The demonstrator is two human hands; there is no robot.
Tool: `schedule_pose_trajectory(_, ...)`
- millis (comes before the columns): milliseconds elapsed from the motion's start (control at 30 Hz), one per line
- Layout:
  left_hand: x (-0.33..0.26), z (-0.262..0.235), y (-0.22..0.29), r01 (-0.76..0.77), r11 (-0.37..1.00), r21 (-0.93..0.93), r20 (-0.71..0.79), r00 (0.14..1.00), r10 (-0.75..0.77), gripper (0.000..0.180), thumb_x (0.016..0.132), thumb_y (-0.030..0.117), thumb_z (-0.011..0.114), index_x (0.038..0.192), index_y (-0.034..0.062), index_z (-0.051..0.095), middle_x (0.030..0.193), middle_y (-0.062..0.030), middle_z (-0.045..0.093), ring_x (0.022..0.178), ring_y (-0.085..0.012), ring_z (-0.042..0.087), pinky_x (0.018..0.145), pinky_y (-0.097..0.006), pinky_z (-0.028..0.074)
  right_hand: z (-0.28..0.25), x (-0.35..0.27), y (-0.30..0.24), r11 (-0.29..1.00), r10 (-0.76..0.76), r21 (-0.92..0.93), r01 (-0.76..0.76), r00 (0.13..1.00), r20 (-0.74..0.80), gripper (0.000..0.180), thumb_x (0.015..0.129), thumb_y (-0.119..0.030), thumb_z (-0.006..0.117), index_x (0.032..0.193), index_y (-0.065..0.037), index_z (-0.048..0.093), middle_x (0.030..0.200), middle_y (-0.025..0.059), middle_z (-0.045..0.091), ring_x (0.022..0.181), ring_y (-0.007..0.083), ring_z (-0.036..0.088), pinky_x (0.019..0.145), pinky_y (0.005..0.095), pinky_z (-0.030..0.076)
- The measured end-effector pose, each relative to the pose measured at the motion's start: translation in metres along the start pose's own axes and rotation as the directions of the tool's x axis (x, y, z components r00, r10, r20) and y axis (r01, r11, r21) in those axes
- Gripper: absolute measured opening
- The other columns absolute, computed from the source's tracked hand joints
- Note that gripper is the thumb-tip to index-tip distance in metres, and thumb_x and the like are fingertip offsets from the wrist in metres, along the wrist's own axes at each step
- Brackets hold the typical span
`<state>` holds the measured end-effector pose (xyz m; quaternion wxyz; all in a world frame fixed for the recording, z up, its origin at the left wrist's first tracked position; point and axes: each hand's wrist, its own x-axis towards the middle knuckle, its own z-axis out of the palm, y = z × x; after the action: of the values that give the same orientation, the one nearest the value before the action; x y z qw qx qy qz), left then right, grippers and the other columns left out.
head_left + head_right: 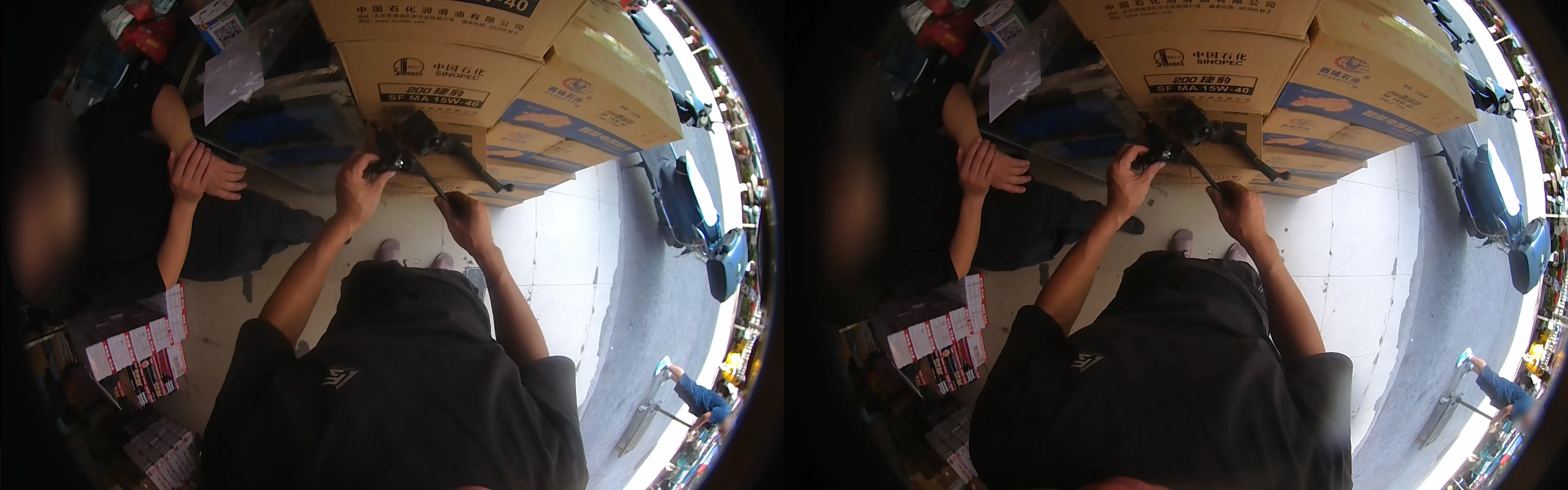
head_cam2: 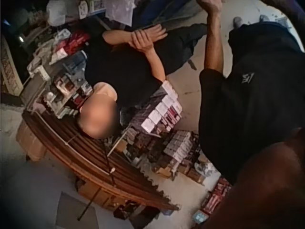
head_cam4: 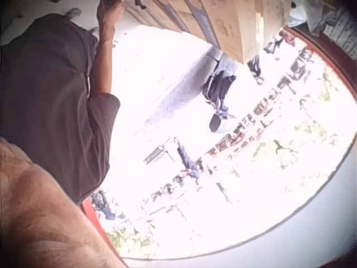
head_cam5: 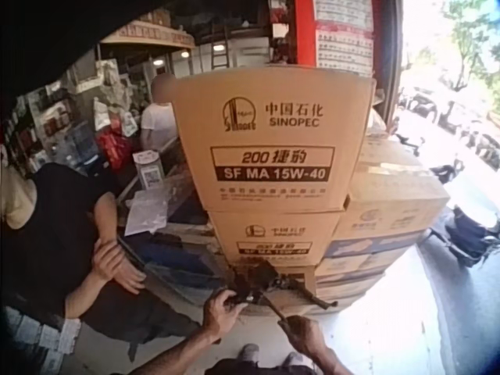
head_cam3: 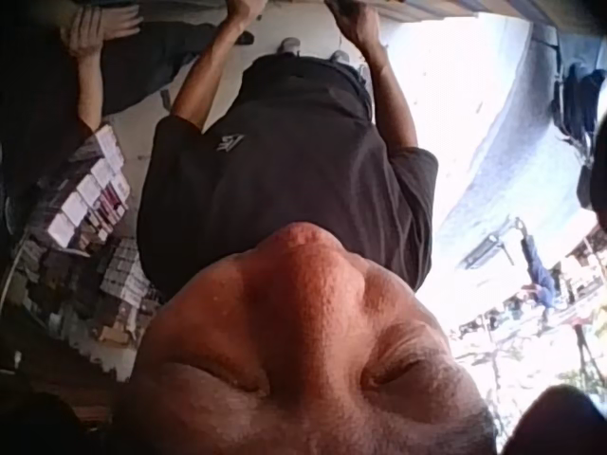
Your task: The person holds and manipulates a bicycle brake lever and cable, repeatedly adjusting the cable attachment and lever position while standing in a shop. The person compares the lever to another similar part and continues to adjust the cable and lever throughout the clip.
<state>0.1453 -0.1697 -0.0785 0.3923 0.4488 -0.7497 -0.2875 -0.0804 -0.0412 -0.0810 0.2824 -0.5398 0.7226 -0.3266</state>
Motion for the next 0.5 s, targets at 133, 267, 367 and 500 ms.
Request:
schedule_pose_trajectory(133,-0.005,0.004,0.006,0.051,0.999,0.006,-0.057,0.997,-0.051,0.031,0.085,0.012,0.088,0.107,0.0022,0.068,0.099,-0.0128,0.068,0.09,-0.0345,0.069,0.081,-0.043,0.055,0.007,0.0,0.0,0.999,0.015,0.04,-0.014,1.0,-0.023,0.035,0.103,-0.034,0.071,0.107,0.0,0.076,0.087,0.0228,0.074,0.08,0.0372,0.074,0.074,0.0437,0.055)
schedule_pose_trajectory(267,-0.028,0.007,0.034,-0.097,0.985,0.141,-0.251,0.959,0.13,0.028,0.088,0.014,0.086,0.106,0.0019,0.068,0.098,-0.0143,0.069,0.092,-0.0342,0.069,0.082,-0.044,0.055,0.008,-0.001,0.0,0.999,0.037,0.021,-0.036,0.999,-0.037,0.036,0.104,-0.041,0.067,0.109,-0.007,0.077,0.09,0.0222,0.075,0.088,0.0438,0.072,0.077,0.0501,0.055)
schedule_pose_trajectory(367,-0.063,0.016,0.036,0.125,0.99,-0.066,0.049,0.991,-0.122,0.021,0.096,0.017,0.081,0.107,0.0026,0.071,0.099,-0.0102,0.073,0.084,-0.0196,0.07,0.075,-0.034,0.055,0.013,-0.003,0.005,0.998,0.054,0.031,-0.053,0.998,-0.03,0.035,0.103,-0.042,0.066,0.108,-0.009,0.078,0.09,0.0224,0.075,0.091,0.0467,0.072,0.078,0.0528,0.055)
schedule_pose_trajectory(500,-0.061,0.06,0.023,0.554,0.675,-0.488,0.41,0.828,-0.383,0.024,0.107,0.023,0.069,0.119,0.0029,0.072,0.109,-0.0041,0.076,0.094,-0.0159,0.072,0.08,-0.032,0.056,0.016,-0.006,0.002,0.995,0.056,0.085,-0.052,0.997,-0.044,0.031,0.101,-0.034,0.07,0.113,-0.005,0.075,0.094,0.0241,0.076,0.095,0.0469,0.072,0.08,0.0531,0.056)
